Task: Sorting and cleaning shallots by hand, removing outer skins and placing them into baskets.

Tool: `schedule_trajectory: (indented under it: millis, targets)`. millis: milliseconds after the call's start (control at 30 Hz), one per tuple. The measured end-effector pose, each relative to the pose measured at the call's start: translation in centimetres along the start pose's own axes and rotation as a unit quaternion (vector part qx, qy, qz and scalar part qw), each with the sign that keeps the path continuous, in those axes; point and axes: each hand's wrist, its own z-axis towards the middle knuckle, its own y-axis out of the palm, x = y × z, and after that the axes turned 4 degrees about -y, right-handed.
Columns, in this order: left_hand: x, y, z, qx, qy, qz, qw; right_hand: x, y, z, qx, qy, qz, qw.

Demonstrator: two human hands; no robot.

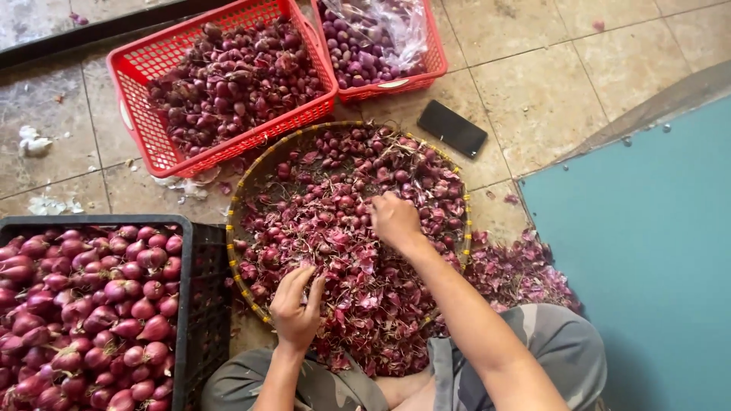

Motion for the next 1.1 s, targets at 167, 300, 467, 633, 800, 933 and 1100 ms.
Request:
schedule_trajectory:
  millis: [167,300,467,633,800,933,1100]
  targets:
    - [-1.2,2.1,2.7,0.004,0.013,0.005,1.0,0.3,1.2,2.6,0.265,-0.25,0.041,0.93]
    - [-1.7,3.1,4.4,0.019,0.02,-0.034,0.999,-0.3,6.3,6.0,0.164,-0.254,-0.029,0.953]
    - [-3.3,2.8,4.4,0.007,-0.033,-0.033,0.999,-5.0,2.3,2.3,0.131,-0.228,0.114,0.958]
    - [-2.5,1.7,5.0,-0.062,-0.205,-0.269,0.939,-9.9,1.2,-2.8,0.011,-0.256,0.395,0.882]
    - [-2.4,1.3,4.3,-0.053,-0.26,-0.377,0.887,-9.9,3.5,-4.6,-0.013,-0.134,0.575,0.807]
    - [-1.8,1.9,4.2,-0.098,-0.272,-0.324,0.901,-8.2,4.9,-4.5,0.183,-0.192,0.378,0.887]
    - [-2.9,1.9,3.8,-0.085,-0.27,-0.305,0.909,-1.8,1.9,-0.8,0.238,-0.147,0.179,0.943]
